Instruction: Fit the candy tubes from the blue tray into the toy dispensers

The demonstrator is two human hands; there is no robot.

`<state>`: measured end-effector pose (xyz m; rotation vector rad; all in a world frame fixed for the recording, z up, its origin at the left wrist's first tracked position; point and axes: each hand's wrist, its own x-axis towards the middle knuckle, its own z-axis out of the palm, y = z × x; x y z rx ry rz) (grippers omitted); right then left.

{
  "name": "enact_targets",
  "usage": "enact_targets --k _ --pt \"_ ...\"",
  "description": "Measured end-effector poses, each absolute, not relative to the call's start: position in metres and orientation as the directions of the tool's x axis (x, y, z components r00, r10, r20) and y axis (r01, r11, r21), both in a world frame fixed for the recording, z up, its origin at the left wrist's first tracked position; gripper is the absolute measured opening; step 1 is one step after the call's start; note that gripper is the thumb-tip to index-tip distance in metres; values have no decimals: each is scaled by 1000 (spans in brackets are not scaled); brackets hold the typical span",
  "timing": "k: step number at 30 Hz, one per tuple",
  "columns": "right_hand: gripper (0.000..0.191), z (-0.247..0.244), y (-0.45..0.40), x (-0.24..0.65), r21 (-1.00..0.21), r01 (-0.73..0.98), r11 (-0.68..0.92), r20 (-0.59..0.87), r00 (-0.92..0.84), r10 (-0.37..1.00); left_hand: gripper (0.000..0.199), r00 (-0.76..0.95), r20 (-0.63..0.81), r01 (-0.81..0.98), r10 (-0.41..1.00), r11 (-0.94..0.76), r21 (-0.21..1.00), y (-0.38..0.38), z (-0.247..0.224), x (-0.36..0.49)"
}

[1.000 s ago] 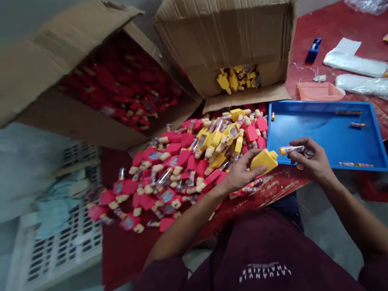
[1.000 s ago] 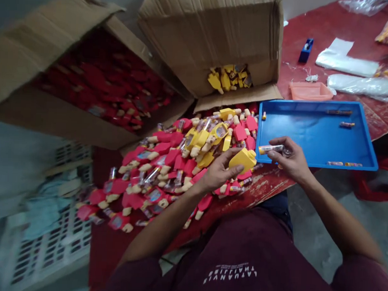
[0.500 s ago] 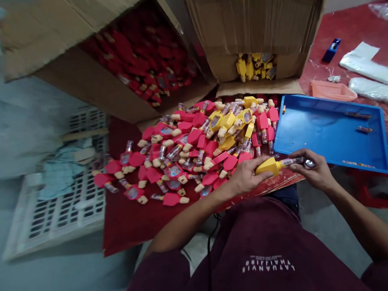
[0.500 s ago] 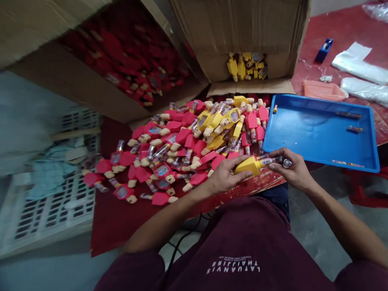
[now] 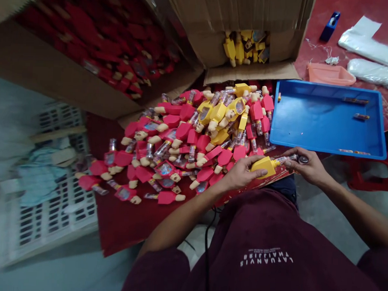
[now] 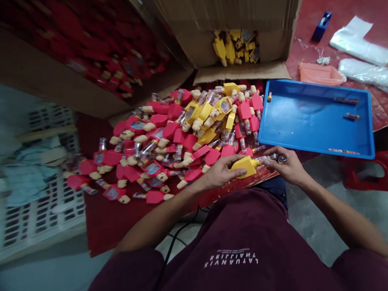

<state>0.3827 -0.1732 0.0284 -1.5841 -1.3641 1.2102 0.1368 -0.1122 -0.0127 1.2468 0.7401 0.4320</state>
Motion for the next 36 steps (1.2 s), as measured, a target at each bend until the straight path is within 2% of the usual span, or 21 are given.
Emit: enact_targets --k 4,6,8,12,17,22,25,27,29,30,33,36 --pt "34 29 -178 375 -899 431 -72 -41 82 996 69 665 -307 127 681 302 945 -113 -8 136" --pt "31 28 -179 374 -880 475 -19 31 97 995 69 632 -290 172 718 235 957 -114 -4 135" --pt "30 27 -179 376 -874 486 6 43 65 997 65 633 -249 217 733 140 966 -114 -1 134" --pt "31 26 -175 385 -896 445 -12 -22 -18 1000 61 692 -203 224 693 61 973 -111 -2 132" --pt "34 23 -177 389 -928 356 -111 -116 7 993 59 713 -175 222 679 19 975 -109 -7 133" --pt "39 20 -181 385 -932 303 -200 -185 78 980 50 688 -49 360 724 -282 889 -112 -2 135" --pt "47 21 -181 384 -903 233 -362 -353 77 932 47 729 73 394 680 -505 768 -115 -4 135" --pt "50 22 -179 385 -855 236 -462 -466 45 884 48 758 103 392 644 -577 716 -116 -8 135" --pt "51 23 -179 388 -831 297 -470 -493 -2 870 49 760 77 405 646 -562 722 -118 -13 136" --pt "50 23 -179 390 -838 340 -427 -461 -24 887 50 747 47 418 663 -524 742 -118 -15 136" --pt "44 22 -180 394 -867 451 -211 -261 -52 964 52 704 -65 415 707 -335 846 -118 -19 139" --pt "36 20 -185 394 -868 490 -80 -104 -23 994 55 698 -139 299 703 -110 948 -118 -19 142"
